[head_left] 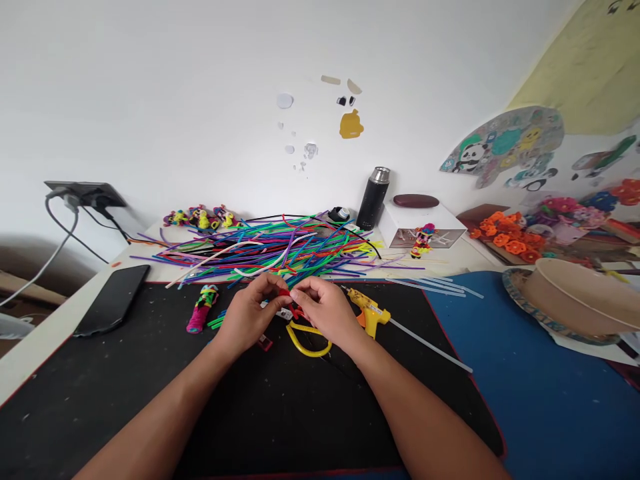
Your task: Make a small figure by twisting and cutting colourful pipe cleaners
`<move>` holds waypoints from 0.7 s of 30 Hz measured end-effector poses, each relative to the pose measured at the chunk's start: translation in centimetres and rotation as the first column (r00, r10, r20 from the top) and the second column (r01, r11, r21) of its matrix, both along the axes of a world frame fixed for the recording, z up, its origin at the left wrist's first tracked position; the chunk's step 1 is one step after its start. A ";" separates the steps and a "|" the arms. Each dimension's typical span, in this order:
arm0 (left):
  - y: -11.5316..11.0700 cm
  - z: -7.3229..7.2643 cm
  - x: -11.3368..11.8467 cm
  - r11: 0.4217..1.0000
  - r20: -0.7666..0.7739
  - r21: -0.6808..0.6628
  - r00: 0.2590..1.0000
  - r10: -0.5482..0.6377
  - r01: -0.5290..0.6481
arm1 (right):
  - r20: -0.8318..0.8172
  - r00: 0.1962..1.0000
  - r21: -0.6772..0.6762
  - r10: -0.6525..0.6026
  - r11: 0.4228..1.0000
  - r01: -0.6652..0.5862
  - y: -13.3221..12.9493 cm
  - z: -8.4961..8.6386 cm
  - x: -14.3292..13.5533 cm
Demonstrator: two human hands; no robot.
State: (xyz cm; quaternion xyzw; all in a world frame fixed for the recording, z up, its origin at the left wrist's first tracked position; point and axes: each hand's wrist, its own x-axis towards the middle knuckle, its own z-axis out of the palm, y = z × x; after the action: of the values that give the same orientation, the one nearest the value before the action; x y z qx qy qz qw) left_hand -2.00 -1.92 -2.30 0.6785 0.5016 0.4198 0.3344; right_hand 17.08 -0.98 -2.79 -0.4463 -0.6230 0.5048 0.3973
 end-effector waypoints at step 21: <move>0.1 1.5 0.3 0.972 0.314 -0.178 0.945 -0.090 0.152 | 0.005 0.998 0.027 -0.066 0.997 0.066 0.2 0.2 0.1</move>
State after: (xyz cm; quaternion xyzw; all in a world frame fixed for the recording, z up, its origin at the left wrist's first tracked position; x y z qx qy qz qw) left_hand -1.71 -1.85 -0.77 0.5984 0.4409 0.4455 0.4991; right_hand 17.19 -0.78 -2.60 -0.4628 -0.6159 0.4817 0.4177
